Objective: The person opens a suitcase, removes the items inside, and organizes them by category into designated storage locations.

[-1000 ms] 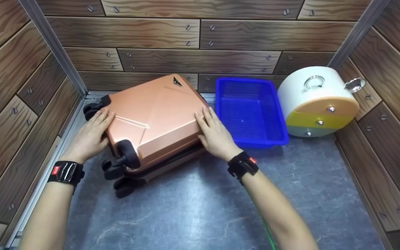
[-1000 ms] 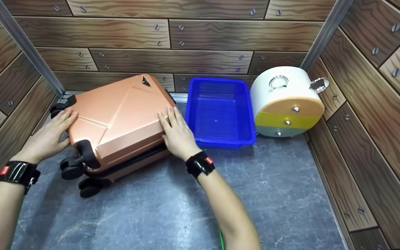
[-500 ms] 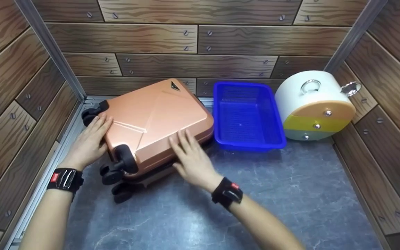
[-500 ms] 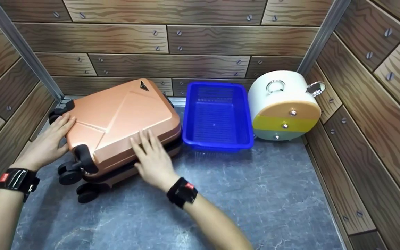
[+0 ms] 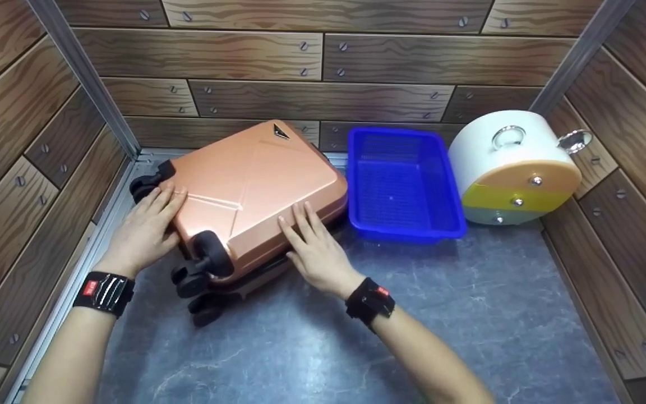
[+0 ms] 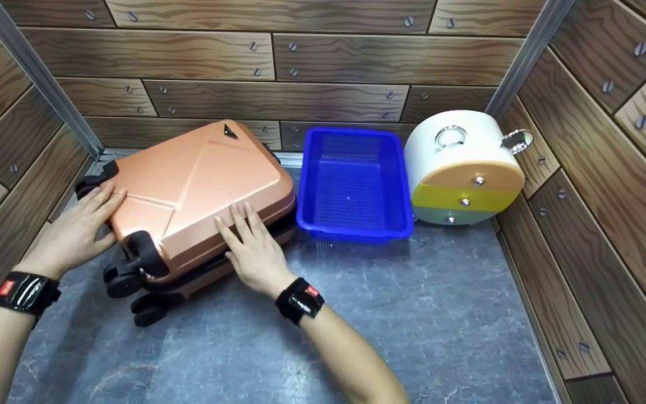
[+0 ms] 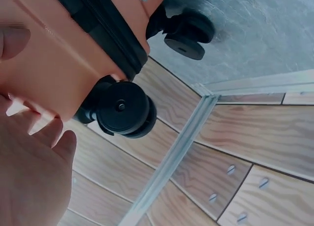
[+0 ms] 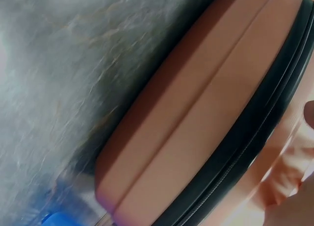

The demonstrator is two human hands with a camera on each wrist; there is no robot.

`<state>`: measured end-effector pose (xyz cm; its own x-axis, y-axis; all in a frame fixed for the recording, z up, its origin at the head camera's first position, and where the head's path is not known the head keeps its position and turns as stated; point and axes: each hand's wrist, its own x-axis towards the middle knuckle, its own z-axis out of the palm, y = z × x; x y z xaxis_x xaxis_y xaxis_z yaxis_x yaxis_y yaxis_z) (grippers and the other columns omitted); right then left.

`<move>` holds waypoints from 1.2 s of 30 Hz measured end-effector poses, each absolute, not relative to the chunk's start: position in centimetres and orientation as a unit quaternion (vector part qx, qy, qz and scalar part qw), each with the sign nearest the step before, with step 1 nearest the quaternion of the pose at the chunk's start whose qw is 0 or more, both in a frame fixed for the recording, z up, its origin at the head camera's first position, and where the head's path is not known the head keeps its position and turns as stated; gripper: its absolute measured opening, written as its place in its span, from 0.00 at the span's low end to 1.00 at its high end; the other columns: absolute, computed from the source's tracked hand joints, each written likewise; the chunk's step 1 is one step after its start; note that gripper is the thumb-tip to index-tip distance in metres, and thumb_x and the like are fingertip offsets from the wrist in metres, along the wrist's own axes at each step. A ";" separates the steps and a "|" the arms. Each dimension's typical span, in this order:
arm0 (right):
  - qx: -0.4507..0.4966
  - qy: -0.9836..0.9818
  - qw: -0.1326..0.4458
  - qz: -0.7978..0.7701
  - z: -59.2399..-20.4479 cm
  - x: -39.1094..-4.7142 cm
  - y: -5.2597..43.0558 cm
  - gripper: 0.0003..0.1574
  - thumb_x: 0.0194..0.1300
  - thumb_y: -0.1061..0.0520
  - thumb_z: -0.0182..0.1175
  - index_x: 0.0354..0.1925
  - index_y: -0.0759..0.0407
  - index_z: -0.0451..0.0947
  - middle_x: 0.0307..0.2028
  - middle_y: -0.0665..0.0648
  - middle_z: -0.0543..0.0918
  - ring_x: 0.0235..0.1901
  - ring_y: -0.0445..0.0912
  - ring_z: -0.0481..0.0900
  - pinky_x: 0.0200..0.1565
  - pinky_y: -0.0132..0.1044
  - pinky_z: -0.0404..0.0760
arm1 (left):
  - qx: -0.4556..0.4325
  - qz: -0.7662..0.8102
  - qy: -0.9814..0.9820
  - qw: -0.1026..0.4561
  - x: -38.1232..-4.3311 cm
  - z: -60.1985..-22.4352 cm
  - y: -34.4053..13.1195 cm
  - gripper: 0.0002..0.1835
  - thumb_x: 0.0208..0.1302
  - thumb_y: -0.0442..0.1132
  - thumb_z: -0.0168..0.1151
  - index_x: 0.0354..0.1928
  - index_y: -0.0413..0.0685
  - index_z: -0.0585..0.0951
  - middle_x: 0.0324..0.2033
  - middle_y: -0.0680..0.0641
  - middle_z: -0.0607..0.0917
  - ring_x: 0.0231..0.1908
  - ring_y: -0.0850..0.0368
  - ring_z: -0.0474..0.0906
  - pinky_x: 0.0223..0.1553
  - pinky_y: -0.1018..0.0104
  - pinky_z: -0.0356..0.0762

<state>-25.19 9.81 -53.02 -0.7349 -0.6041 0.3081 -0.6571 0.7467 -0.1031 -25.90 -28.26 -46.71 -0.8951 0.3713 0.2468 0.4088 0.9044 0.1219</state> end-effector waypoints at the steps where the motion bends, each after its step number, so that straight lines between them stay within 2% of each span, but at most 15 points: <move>1: 0.343 -0.925 0.124 0.105 -52.9 -25.4 10.0 0.45 0.79 0.45 0.51 0.82 0.51 0.44 0.81 0.62 0.32 0.79 0.56 0.26 0.77 0.47 0.41 | -0.202 -0.080 -0.970 0.110 -25.8 -46.7 -28.2 0.48 0.58 0.40 0.69 0.80 0.48 0.59 0.77 0.35 0.57 0.75 0.32 0.53 0.71 0.35 0.54; 7: 0.353 -0.925 0.101 0.101 -52.3 -27.2 11.4 0.42 0.81 0.42 0.45 0.83 0.48 0.42 0.81 0.60 0.31 0.79 0.53 0.26 0.77 0.45 0.36 | -0.227 -0.055 -0.966 0.113 -25.3 -46.7 -27.9 0.51 0.58 0.50 0.71 0.80 0.49 0.58 0.78 0.36 0.57 0.76 0.34 0.50 0.73 0.36 0.49; 12: 0.362 -0.922 0.102 0.094 -52.2 -28.4 12.0 0.42 0.81 0.42 0.43 0.83 0.52 0.42 0.81 0.62 0.33 0.80 0.53 0.27 0.77 0.44 0.33 | -0.245 -0.042 -0.960 0.126 -25.0 -46.9 -27.5 0.51 0.60 0.57 0.72 0.80 0.47 0.59 0.77 0.37 0.58 0.76 0.36 0.51 0.75 0.39 0.48; 19: 0.345 -0.927 0.070 0.128 -51.9 -29.6 12.3 0.43 0.82 0.39 0.36 0.82 0.56 0.36 0.80 0.60 0.31 0.79 0.52 0.26 0.77 0.44 0.32 | -0.246 -0.054 -0.958 0.137 -24.6 -47.7 -25.7 0.50 0.62 0.58 0.70 0.78 0.40 0.60 0.77 0.37 0.58 0.77 0.39 0.52 0.76 0.43 0.45; 23: 0.337 -0.927 0.060 0.155 -51.3 -30.7 12.7 0.43 0.83 0.39 0.32 0.81 0.58 0.35 0.81 0.60 0.31 0.80 0.53 0.29 0.77 0.47 0.37 | -0.244 -0.059 -0.957 0.147 -24.7 -47.9 -24.1 0.51 0.60 0.58 0.72 0.75 0.34 0.62 0.77 0.34 0.58 0.77 0.38 0.52 0.77 0.45 0.44; 29: 0.320 -0.928 0.045 0.188 -50.6 -32.1 13.3 0.42 0.83 0.39 0.32 0.81 0.60 0.37 0.81 0.60 0.36 0.80 0.54 0.35 0.77 0.45 0.38 | -0.238 -0.062 -0.955 0.164 -24.5 -48.3 -21.8 0.50 0.59 0.60 0.72 0.71 0.30 0.67 0.75 0.32 0.60 0.75 0.36 0.55 0.76 0.45 0.48; 36: 0.298 -0.922 0.007 0.245 -49.3 -33.1 13.8 0.43 0.83 0.38 0.33 0.81 0.62 0.38 0.81 0.60 0.38 0.80 0.52 0.36 0.77 0.43 0.38 | -0.198 -0.061 -0.959 0.193 -23.7 -48.5 -18.6 0.47 0.57 0.60 0.74 0.65 0.29 0.72 0.72 0.30 0.66 0.72 0.35 0.62 0.75 0.46 0.54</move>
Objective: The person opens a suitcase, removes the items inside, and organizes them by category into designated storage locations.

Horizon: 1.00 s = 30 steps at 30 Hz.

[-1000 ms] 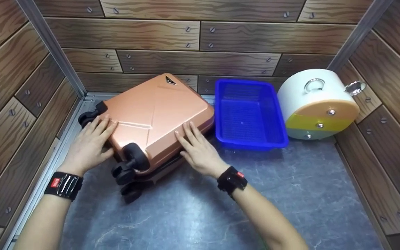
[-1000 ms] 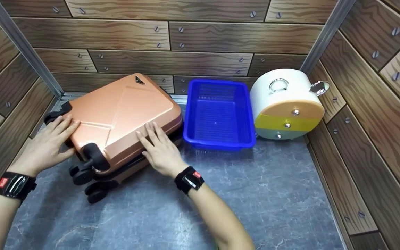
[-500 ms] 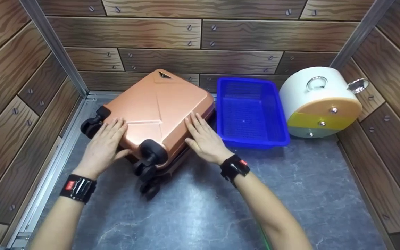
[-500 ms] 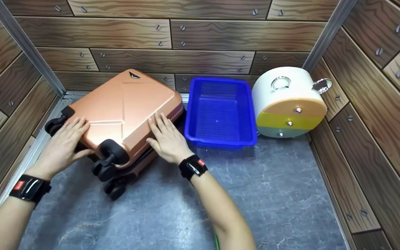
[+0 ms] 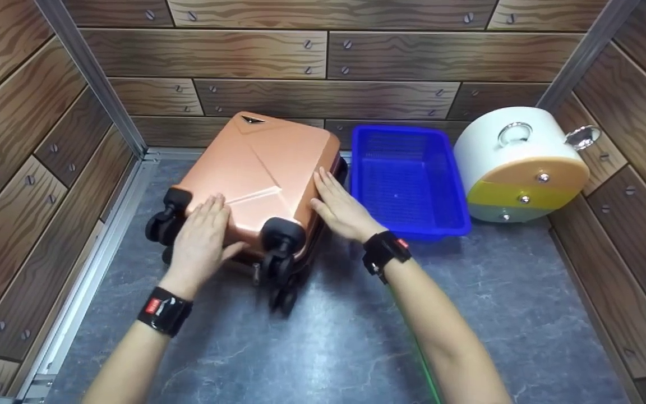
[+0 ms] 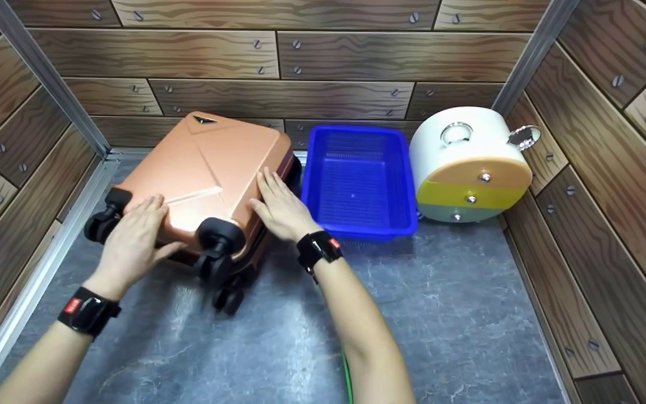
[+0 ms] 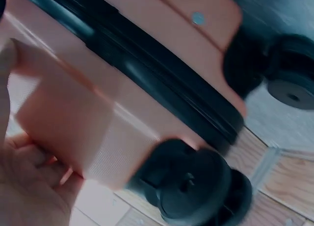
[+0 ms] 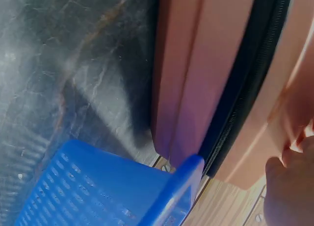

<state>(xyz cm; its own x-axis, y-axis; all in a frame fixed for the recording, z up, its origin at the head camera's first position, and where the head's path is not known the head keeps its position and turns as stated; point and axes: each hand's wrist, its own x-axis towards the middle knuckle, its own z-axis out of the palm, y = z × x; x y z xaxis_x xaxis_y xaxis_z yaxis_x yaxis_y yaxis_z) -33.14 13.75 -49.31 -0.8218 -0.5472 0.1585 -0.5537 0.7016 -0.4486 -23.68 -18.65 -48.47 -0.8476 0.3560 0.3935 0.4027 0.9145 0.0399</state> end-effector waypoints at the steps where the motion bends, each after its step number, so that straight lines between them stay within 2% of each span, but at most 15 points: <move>1: 0.296 -0.921 0.001 0.254 -49.1 -33.3 13.9 0.43 0.83 0.38 0.33 0.81 0.62 0.38 0.81 0.61 0.39 0.80 0.52 0.36 0.77 0.43 0.39 | -0.191 -0.060 -0.960 0.195 -23.5 -48.5 -18.1 0.47 0.56 0.61 0.74 0.65 0.30 0.72 0.71 0.30 0.67 0.72 0.35 0.63 0.74 0.46 0.55; 4: 0.290 -0.916 -0.017 0.277 -48.5 -33.6 14.3 0.44 0.83 0.38 0.33 0.80 0.64 0.39 0.81 0.61 0.40 0.80 0.53 0.38 0.77 0.45 0.40 | -0.170 -0.053 -0.962 0.207 -23.0 -48.5 -16.4 0.48 0.55 0.62 0.75 0.64 0.29 0.73 0.70 0.30 0.69 0.70 0.35 0.65 0.73 0.46 0.58; 10: 0.260 -0.910 -0.065 0.316 -47.2 -34.3 15.2 0.46 0.82 0.35 0.32 0.80 0.64 0.39 0.81 0.59 0.39 0.80 0.48 0.36 0.77 0.41 0.38 | -0.153 -0.014 -0.951 0.268 -22.5 -48.0 -13.2 0.47 0.49 0.65 0.78 0.55 0.29 0.79 0.62 0.30 0.78 0.62 0.36 0.76 0.64 0.46 0.73; 14: 0.248 -0.905 -0.083 0.334 -46.7 -34.8 15.7 0.49 0.81 0.34 0.37 0.80 0.64 0.38 0.81 0.61 0.39 0.79 0.48 0.36 0.77 0.43 0.39 | -0.146 0.003 -0.945 0.293 -22.5 -47.7 -11.4 0.47 0.45 0.66 0.79 0.52 0.30 0.81 0.57 0.30 0.82 0.57 0.36 0.80 0.57 0.47 0.79; 19: 0.238 -0.898 -0.099 0.357 -46.3 -35.3 16.2 0.51 0.79 0.36 0.45 0.80 0.64 0.38 0.81 0.62 0.38 0.79 0.49 0.36 0.77 0.44 0.39 | -0.135 0.015 -0.939 0.315 -22.5 -47.6 -9.9 0.47 0.41 0.67 0.80 0.49 0.29 0.82 0.54 0.30 0.84 0.53 0.37 0.83 0.51 0.47 0.82; 24: 0.233 -0.892 -0.114 0.371 -46.0 -35.6 16.4 0.50 0.79 0.40 0.47 0.80 0.64 0.37 0.81 0.62 0.36 0.79 0.49 0.35 0.77 0.42 0.38 | -0.130 0.022 -0.938 0.320 -22.3 -47.6 -9.0 0.47 0.40 0.68 0.80 0.48 0.30 0.82 0.53 0.31 0.84 0.52 0.38 0.84 0.47 0.48 0.84; 30: 0.236 -0.893 -0.111 0.366 -46.2 -35.6 16.4 0.50 0.79 0.40 0.46 0.80 0.65 0.36 0.81 0.63 0.37 0.79 0.50 0.35 0.77 0.43 0.38 | -0.136 0.015 -0.936 0.326 -22.3 -47.8 -9.1 0.47 0.43 0.67 0.79 0.49 0.30 0.82 0.54 0.32 0.84 0.53 0.38 0.83 0.50 0.48 0.83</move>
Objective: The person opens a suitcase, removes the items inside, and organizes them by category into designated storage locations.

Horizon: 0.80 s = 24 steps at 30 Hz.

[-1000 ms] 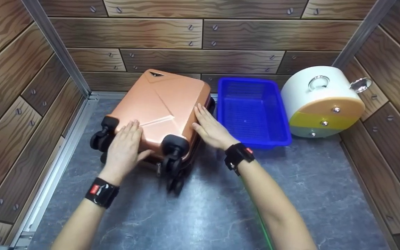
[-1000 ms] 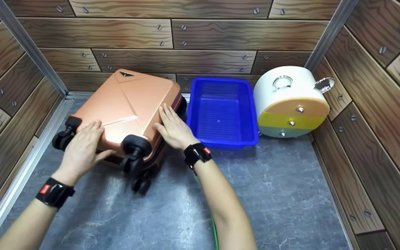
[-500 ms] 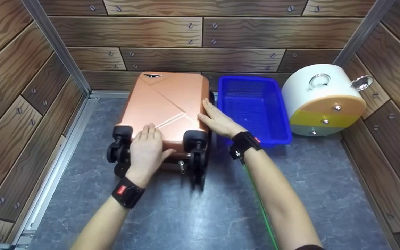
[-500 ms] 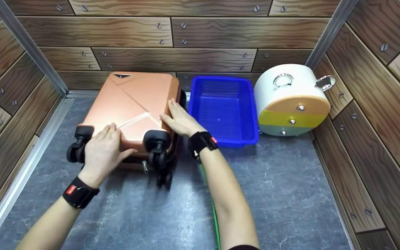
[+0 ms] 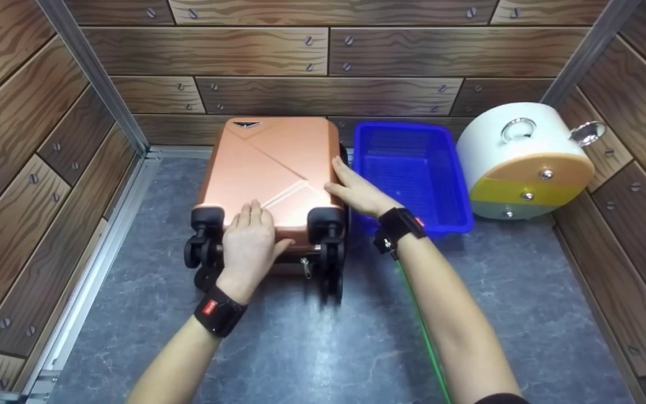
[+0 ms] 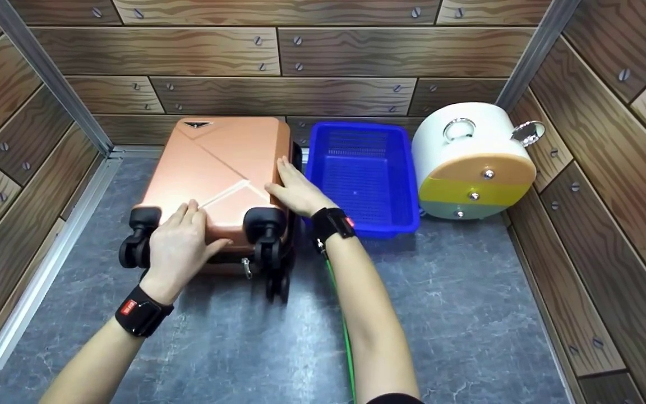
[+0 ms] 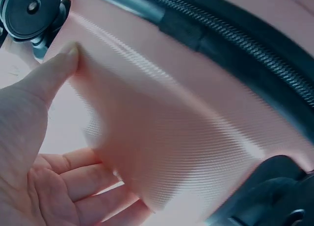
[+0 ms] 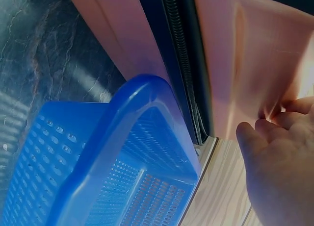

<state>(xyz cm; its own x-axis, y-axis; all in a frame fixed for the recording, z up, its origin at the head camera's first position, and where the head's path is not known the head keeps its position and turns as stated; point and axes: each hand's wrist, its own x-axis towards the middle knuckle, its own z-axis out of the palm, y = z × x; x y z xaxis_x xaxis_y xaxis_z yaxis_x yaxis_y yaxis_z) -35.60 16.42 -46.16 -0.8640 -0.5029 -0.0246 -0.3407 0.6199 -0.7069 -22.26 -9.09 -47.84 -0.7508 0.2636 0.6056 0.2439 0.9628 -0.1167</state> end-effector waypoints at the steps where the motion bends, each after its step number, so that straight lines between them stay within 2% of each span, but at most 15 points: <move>1: -0.236 0.893 0.109 -0.366 -46.2 -35.5 16.5 0.50 0.79 0.39 0.46 0.80 0.65 0.36 0.81 0.64 0.37 0.79 0.50 0.35 0.77 0.43 0.38 | -0.138 0.013 -0.934 0.329 -22.2 -47.9 -9.2 0.46 0.44 0.67 0.79 0.49 0.30 0.82 0.54 0.31 0.84 0.53 0.38 0.83 0.51 0.48 0.83; 8: -0.238 0.904 0.098 -0.340 -46.1 -34.7 16.6 0.52 0.79 0.36 0.45 0.80 0.65 0.38 0.81 0.63 0.38 0.79 0.50 0.37 0.77 0.44 0.40 | -0.148 0.006 -0.933 0.329 -21.5 -48.3 -9.7 0.46 0.48 0.67 0.77 0.52 0.31 0.81 0.57 0.32 0.82 0.55 0.37 0.82 0.54 0.48 0.81; 15: -0.284 0.923 0.039 -0.256 -44.9 -33.2 14.8 0.51 0.76 0.39 0.48 0.80 0.65 0.43 0.80 0.64 0.46 0.80 0.54 0.41 0.77 0.46 0.41 | -0.152 -0.001 -0.935 0.320 -21.3 -48.8 -9.9 0.45 0.54 0.64 0.75 0.57 0.30 0.80 0.60 0.31 0.80 0.59 0.36 0.79 0.61 0.48 0.76; 21: -0.383 0.906 0.065 -0.170 -43.7 -30.9 12.0 0.63 0.65 0.29 0.58 0.81 0.59 0.46 0.81 0.60 0.46 0.80 0.53 0.40 0.77 0.47 0.40 | -0.173 -0.048 -0.939 0.294 -20.4 -50.1 -10.2 0.41 0.64 0.53 0.69 0.69 0.30 0.71 0.69 0.30 0.70 0.70 0.35 0.66 0.72 0.47 0.61; 24: -0.400 0.903 0.068 -0.139 -43.6 -30.4 11.4 0.64 0.64 0.26 0.59 0.81 0.58 0.47 0.81 0.58 0.46 0.80 0.52 0.40 0.77 0.45 0.39 | -0.210 -0.094 -0.920 0.317 -19.6 -51.3 -10.2 0.35 0.64 0.47 0.66 0.69 0.34 0.72 0.68 0.32 0.72 0.70 0.36 0.65 0.72 0.46 0.60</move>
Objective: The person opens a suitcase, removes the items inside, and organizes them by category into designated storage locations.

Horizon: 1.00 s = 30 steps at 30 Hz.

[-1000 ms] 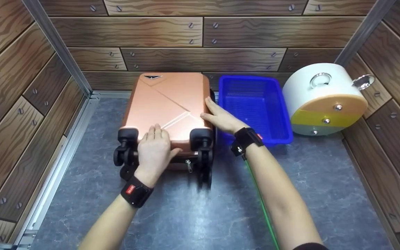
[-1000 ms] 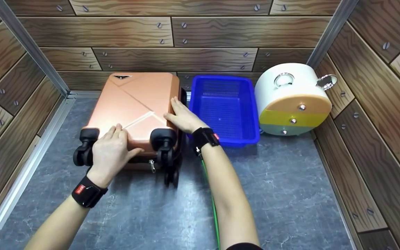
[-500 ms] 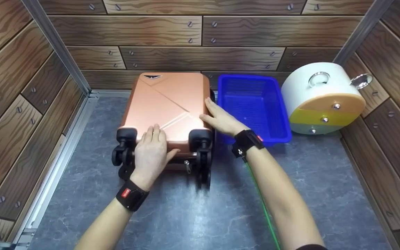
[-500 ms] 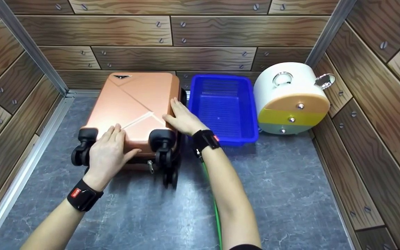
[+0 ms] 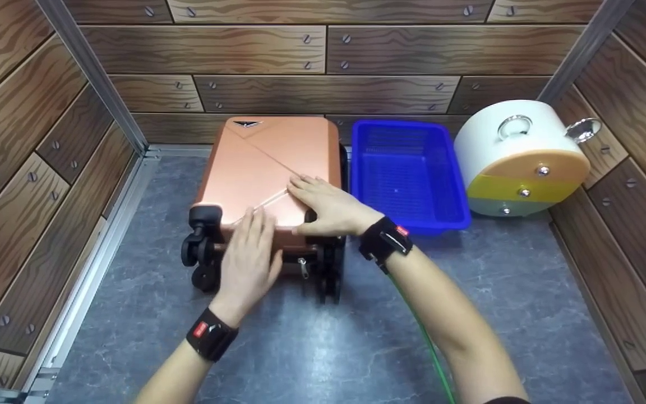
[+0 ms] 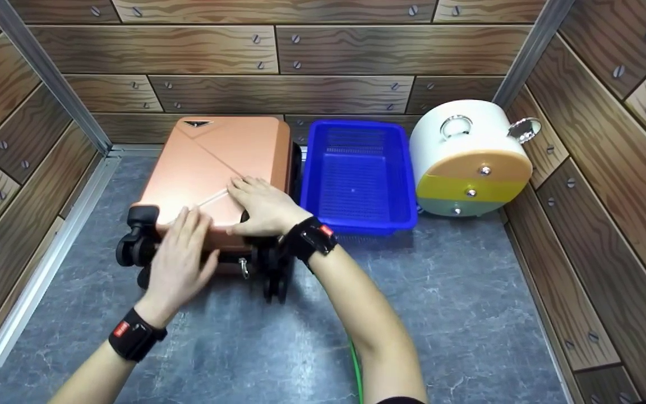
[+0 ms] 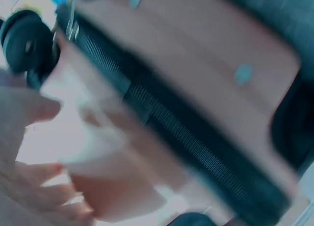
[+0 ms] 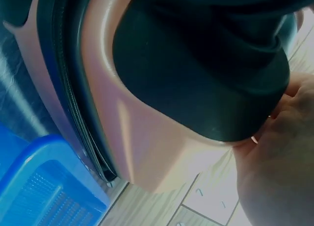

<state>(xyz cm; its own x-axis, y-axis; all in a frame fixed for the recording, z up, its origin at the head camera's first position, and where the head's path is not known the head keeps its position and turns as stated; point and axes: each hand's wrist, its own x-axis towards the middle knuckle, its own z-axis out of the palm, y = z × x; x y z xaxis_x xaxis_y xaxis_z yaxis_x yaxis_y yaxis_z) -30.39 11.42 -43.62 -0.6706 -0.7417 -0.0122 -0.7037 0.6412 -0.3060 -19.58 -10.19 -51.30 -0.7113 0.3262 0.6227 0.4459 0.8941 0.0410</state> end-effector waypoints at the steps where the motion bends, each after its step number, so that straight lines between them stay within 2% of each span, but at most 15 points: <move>1: -0.399 0.904 0.066 -0.135 -43.6 -30.3 11.4 0.64 0.64 0.25 0.59 0.81 0.58 0.48 0.81 0.58 0.46 0.80 0.52 0.40 0.77 0.45 0.39 | -0.224 -0.106 -0.910 0.332 -19.3 -51.8 -10.1 0.32 0.64 0.46 0.66 0.66 0.36 0.74 0.66 0.34 0.74 0.67 0.37 0.69 0.70 0.46 0.64; 3: -0.402 0.904 0.062 -0.132 -43.7 -30.3 11.4 0.63 0.64 0.26 0.58 0.81 0.59 0.49 0.80 0.58 0.47 0.80 0.52 0.41 0.77 0.45 0.39 | -0.250 -0.126 -0.891 0.357 -18.8 -52.6 -9.7 0.22 0.63 0.45 0.65 0.56 0.40 0.80 0.55 0.39 0.81 0.56 0.41 0.77 0.59 0.49 0.76; 5: -0.407 0.902 0.058 -0.132 -43.8 -30.2 11.4 0.63 0.65 0.26 0.58 0.81 0.59 0.49 0.80 0.59 0.47 0.80 0.53 0.40 0.77 0.46 0.39 | -0.266 -0.135 -0.880 0.371 -18.4 -53.5 -9.3 0.13 0.63 0.46 0.67 0.42 0.44 0.83 0.40 0.45 0.83 0.39 0.46 0.80 0.41 0.55 0.82; 6: -0.408 0.901 0.058 -0.133 -43.8 -30.2 11.4 0.62 0.65 0.27 0.58 0.81 0.60 0.49 0.80 0.59 0.47 0.80 0.54 0.40 0.77 0.46 0.38 | -0.267 -0.131 -0.880 0.370 -18.3 -53.9 -9.0 0.13 0.63 0.48 0.68 0.36 0.46 0.82 0.34 0.47 0.83 0.32 0.48 0.79 0.33 0.58 0.80; 8: -0.409 0.901 0.055 -0.134 -43.9 -30.3 11.5 0.62 0.65 0.28 0.58 0.81 0.60 0.49 0.80 0.60 0.46 0.80 0.54 0.40 0.77 0.46 0.38 | -0.258 -0.121 -0.889 0.357 -18.2 -54.6 -8.3 0.18 0.61 0.54 0.71 0.26 0.49 0.80 0.23 0.51 0.80 0.21 0.52 0.76 0.19 0.60 0.74; 10: -0.408 0.902 0.053 -0.134 -44.0 -30.2 11.6 0.62 0.65 0.28 0.58 0.81 0.60 0.49 0.80 0.60 0.46 0.80 0.53 0.40 0.77 0.47 0.37 | -0.237 -0.107 -0.903 0.342 -18.3 -55.2 -7.6 0.24 0.59 0.61 0.72 0.20 0.50 0.79 0.16 0.51 0.78 0.14 0.52 0.74 0.12 0.59 0.69; 12: -0.408 0.902 0.053 -0.133 -44.1 -30.2 11.6 0.61 0.65 0.28 0.57 0.81 0.60 0.49 0.80 0.59 0.46 0.80 0.53 0.39 0.77 0.47 0.36 | -0.209 -0.090 -0.919 0.323 -18.4 -55.6 -6.9 0.29 0.57 0.66 0.71 0.16 0.51 0.77 0.12 0.51 0.77 0.11 0.52 0.74 0.09 0.57 0.68; 15: -0.407 0.902 0.057 -0.134 -44.2 -30.2 11.5 0.61 0.66 0.27 0.56 0.81 0.59 0.48 0.81 0.59 0.46 0.80 0.52 0.38 0.77 0.46 0.34 | -0.177 -0.085 -0.933 0.301 -18.7 -55.9 -5.9 0.30 0.56 0.67 0.71 0.13 0.52 0.75 0.09 0.50 0.76 0.09 0.51 0.74 0.08 0.55 0.67; 19: -0.406 0.902 0.060 -0.133 -44.4 -30.2 11.4 0.62 0.66 0.27 0.55 0.81 0.58 0.47 0.81 0.58 0.45 0.80 0.52 0.37 0.77 0.45 0.33 | -0.164 -0.097 -0.938 0.291 -18.9 -56.1 -5.5 0.24 0.57 0.56 0.73 0.15 0.50 0.77 0.10 0.49 0.77 0.10 0.47 0.75 0.09 0.53 0.68; 23: -0.408 0.902 0.056 -0.129 -44.4 -30.2 11.4 0.62 0.66 0.26 0.54 0.81 0.59 0.47 0.81 0.59 0.45 0.80 0.52 0.37 0.77 0.45 0.33 | -0.171 -0.123 -0.934 0.288 -18.8 -56.3 -5.6 0.17 0.60 0.46 0.70 0.17 0.50 0.79 0.13 0.48 0.79 0.12 0.45 0.77 0.10 0.51 0.70; 30: -0.424 0.896 0.043 -0.120 -44.5 -30.0 11.7 0.60 0.67 0.24 0.52 0.82 0.53 0.47 0.81 0.61 0.44 0.80 0.55 0.37 0.77 0.49 0.34 | -0.175 -0.147 -0.934 0.276 -18.2 -56.5 -6.5 0.15 0.67 0.43 0.65 0.22 0.48 0.79 0.19 0.48 0.81 0.15 0.46 0.79 0.12 0.50 0.72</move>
